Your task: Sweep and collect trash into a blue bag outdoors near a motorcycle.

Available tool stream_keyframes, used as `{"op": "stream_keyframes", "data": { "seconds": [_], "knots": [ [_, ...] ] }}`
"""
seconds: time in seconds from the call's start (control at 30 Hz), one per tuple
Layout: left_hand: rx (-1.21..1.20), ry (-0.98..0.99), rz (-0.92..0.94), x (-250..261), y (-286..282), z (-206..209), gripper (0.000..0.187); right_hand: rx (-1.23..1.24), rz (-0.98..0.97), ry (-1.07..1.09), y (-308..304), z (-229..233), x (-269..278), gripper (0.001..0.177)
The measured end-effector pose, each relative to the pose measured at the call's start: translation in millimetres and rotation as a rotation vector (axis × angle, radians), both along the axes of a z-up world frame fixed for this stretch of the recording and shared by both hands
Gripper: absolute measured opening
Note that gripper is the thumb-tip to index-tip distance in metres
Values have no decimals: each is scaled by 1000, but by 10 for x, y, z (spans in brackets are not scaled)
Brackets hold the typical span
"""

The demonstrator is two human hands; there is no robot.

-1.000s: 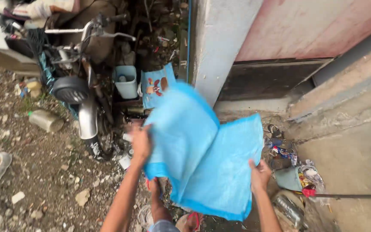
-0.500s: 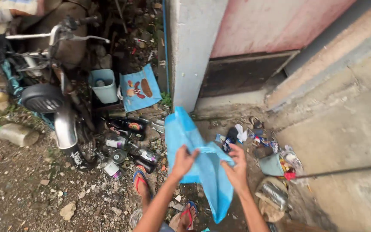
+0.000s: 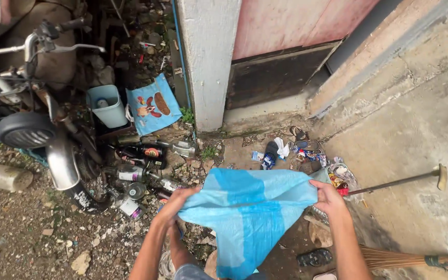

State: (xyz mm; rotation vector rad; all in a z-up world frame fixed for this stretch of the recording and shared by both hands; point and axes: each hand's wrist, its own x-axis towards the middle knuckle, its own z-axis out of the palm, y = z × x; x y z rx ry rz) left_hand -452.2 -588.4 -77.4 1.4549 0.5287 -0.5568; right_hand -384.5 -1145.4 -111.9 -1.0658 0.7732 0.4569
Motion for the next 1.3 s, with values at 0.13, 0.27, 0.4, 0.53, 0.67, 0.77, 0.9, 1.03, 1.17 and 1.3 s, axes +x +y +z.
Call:
{"op": "stream_keyframes", "data": {
  "seconds": [0.13,0.27,0.4,0.53,0.67,0.77,0.9,1.03,1.17,1.3],
  "knots": [
    [-340,134,10,-127,178,-176,55,39,64,109,92,161,-225,23],
    [-1105,-8,452,-242,200,-934,49,34,195,94,263,380,-542,31],
    [64,-110,327,-105,-55,-116,51,173,168,-48,555,441,-712,36],
    [853,-1078,-82,-85,-608,783,55,278,65,-128,773,155,-912,27],
    [681,-1277,-457,-48,-1039,662,64,269,315,-186,1258,897,-1059,38],
    [618,-1116,-197,58,-966,158,60,26,594,-296,1795,1378,-1470,63],
    [366,-855,296,103,-535,111,32,-727,899,-852,2928,1483,-2125,82],
    [424,-851,327,42,-156,142,35,-860,1082,-659,3598,869,-2351,79],
    [495,-829,369,-90,88,199,36,-1008,1009,-914,3591,887,-2306,84],
    [588,-723,436,-242,382,-64,35,-1265,1096,-1047,3385,1330,-2043,89]
  ]
}}
